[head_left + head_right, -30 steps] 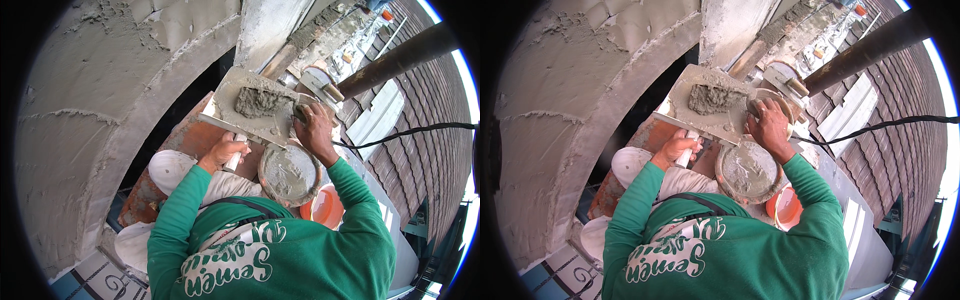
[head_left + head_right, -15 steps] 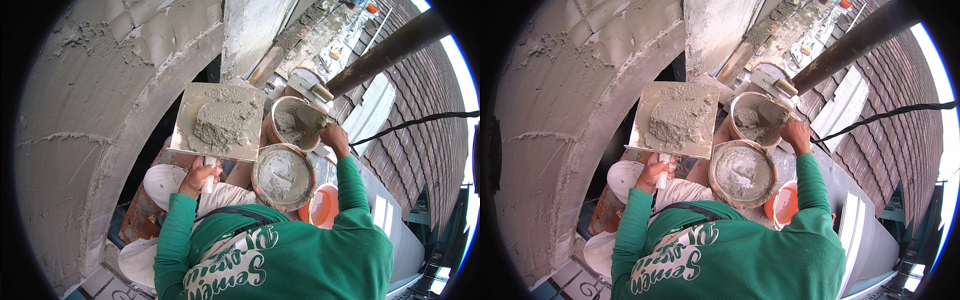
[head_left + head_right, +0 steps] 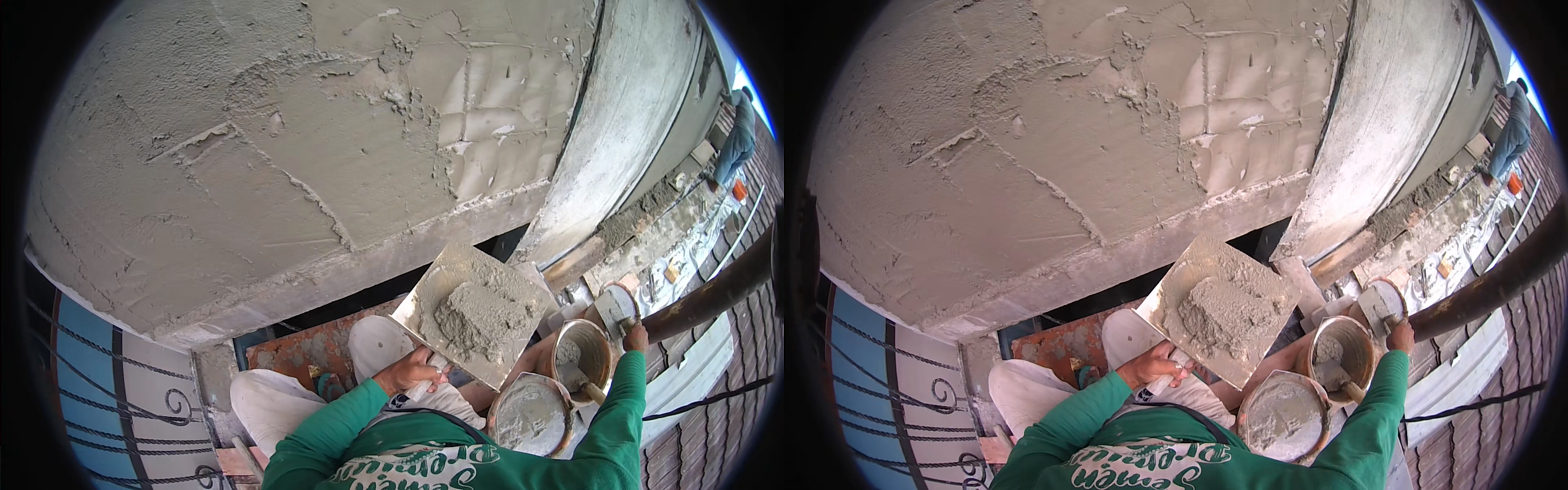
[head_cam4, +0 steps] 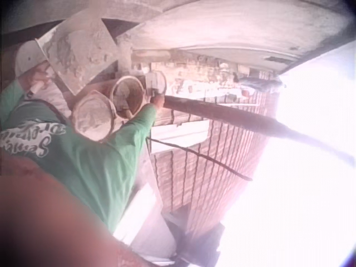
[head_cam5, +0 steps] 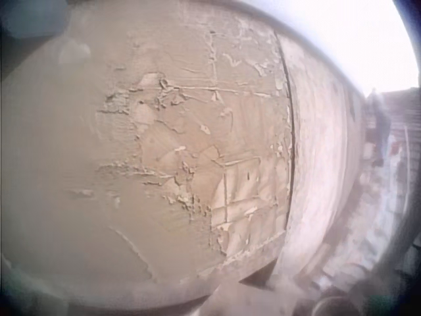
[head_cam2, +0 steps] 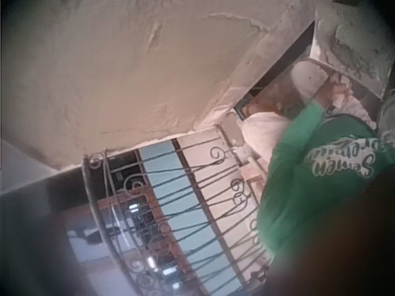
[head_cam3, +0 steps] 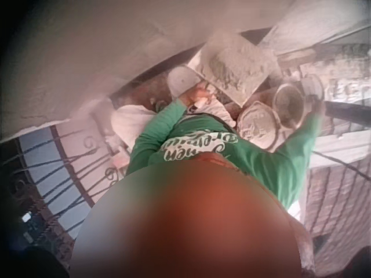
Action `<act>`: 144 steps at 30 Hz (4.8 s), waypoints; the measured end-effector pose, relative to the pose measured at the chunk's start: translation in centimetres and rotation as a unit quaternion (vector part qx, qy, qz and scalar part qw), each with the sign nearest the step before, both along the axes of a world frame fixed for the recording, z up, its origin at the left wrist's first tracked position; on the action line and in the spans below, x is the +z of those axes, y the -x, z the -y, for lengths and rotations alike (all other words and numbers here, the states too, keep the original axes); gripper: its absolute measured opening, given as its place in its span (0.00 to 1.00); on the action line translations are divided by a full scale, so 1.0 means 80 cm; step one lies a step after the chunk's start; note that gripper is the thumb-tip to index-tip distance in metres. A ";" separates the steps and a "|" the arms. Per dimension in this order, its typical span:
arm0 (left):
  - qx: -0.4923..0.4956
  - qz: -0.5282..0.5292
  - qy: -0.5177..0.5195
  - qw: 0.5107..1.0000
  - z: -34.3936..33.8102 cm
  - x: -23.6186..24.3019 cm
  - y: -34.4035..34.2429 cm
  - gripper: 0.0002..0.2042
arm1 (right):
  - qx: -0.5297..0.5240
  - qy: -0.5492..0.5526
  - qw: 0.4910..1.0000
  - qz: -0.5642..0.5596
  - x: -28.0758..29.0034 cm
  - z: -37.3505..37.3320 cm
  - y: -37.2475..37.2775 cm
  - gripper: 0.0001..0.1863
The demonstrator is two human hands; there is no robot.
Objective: The person scoops wet cement from a bucket with a hand trowel, transfers it to a hawk, and applies it to a vertical wall surface. They repeatedly smooth the cement with the trowel to create an even layer.
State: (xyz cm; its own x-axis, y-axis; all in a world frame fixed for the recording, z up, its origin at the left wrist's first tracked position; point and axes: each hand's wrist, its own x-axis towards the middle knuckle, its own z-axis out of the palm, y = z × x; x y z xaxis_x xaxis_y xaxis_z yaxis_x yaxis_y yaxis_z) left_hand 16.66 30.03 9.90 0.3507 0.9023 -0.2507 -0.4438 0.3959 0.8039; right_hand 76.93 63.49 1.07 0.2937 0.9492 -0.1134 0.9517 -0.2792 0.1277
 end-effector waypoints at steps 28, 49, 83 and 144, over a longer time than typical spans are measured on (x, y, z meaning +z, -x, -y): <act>0.055 0.032 0.001 0.998 -0.025 -0.029 0.002 0.19 | 0.177 -0.079 0.515 -0.835 0.219 0.176 0.237 0.27; 0.091 -0.523 -0.386 0.754 0.005 0.118 0.104 0.28 | 0.642 -0.274 0.670 -0.251 0.210 0.267 0.442 0.18; 0.253 -0.443 -0.259 0.820 0.183 0.087 0.269 0.25 | 0.658 -0.508 0.533 -0.158 0.475 0.210 0.840 0.12; 0.226 -0.341 -0.135 0.902 0.162 0.153 0.239 0.12 | 0.618 -0.485 0.604 -0.137 0.710 0.077 0.792 0.11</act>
State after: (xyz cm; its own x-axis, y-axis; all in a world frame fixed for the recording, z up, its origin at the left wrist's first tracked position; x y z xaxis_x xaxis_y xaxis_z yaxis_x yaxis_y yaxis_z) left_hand -2.47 17.06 22.11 -0.2220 0.9749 -0.0178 0.1240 0.0464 0.9912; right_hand 13.61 57.35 57.84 -0.6106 0.0834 0.7876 0.4576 0.8488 0.2649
